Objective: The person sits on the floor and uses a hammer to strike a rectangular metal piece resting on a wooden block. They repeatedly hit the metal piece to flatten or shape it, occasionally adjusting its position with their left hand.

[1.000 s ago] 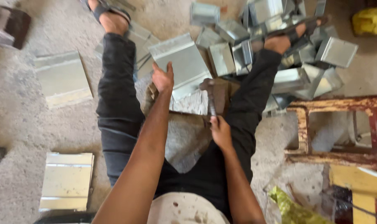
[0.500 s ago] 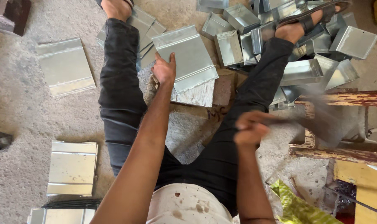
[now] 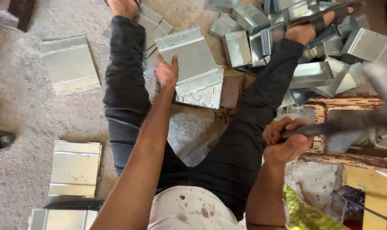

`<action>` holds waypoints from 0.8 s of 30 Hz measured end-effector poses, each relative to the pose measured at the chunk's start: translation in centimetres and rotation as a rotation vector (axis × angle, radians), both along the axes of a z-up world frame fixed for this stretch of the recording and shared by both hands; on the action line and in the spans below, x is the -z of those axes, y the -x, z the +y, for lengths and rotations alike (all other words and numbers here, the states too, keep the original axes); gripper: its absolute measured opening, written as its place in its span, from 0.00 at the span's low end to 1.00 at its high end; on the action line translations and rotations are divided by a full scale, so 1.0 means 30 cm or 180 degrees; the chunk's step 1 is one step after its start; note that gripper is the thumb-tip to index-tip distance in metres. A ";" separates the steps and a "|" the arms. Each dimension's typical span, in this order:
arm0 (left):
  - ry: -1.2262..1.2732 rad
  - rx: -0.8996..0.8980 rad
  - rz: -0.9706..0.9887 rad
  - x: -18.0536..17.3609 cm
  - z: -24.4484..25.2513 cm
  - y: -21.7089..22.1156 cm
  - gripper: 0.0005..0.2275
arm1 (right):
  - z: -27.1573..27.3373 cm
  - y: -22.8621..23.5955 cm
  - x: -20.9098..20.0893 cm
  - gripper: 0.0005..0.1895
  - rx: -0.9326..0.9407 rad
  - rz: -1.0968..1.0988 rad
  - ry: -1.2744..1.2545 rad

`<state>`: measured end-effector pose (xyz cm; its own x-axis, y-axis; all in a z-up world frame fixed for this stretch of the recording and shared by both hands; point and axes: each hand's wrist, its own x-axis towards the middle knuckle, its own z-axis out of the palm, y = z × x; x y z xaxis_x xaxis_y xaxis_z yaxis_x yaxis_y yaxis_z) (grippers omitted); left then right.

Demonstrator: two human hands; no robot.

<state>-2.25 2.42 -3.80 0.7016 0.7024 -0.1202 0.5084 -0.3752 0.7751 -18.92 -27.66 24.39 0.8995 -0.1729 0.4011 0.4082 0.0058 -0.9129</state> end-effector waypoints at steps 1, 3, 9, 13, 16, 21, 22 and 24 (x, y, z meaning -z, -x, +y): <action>0.0041 -0.0024 -0.0118 -0.001 0.005 -0.001 0.30 | -0.011 -0.005 0.036 0.31 0.0094 -0.0336 -0.0016; 0.0070 -0.0039 -0.0168 -0.001 0.007 -0.001 0.31 | 0.007 -0.018 0.209 0.31 -0.0064 -0.0299 -0.0454; -0.0100 -0.0003 0.0130 -0.014 0.014 -0.019 0.33 | 0.024 -0.016 0.501 0.19 -0.0569 0.1179 0.2068; 0.0049 0.0017 0.0119 -0.015 0.020 -0.016 0.31 | 0.016 -0.044 0.255 0.18 -0.0615 0.1747 0.0906; 0.0011 0.0002 0.0000 -0.026 0.013 -0.012 0.30 | 0.015 -0.002 0.109 0.22 -0.0744 0.0762 0.0269; -0.0040 0.0049 0.0110 -0.036 0.013 0.006 0.31 | 0.029 -0.019 0.380 0.26 -0.0176 -0.0039 0.0317; -0.0038 0.0064 0.0169 -0.034 0.013 0.012 0.31 | 0.033 -0.007 0.465 0.26 -0.0186 0.0238 0.0859; -0.0032 0.0067 0.0123 -0.036 0.022 -0.004 0.31 | 0.010 -0.012 0.555 0.26 -0.0246 0.0624 0.1716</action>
<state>-2.13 3.07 -2.72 0.7112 0.6888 -0.1404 0.5298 -0.3939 0.7511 -18.55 -27.35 7.73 0.9678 0.0788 0.2390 0.2481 -0.4580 -0.8536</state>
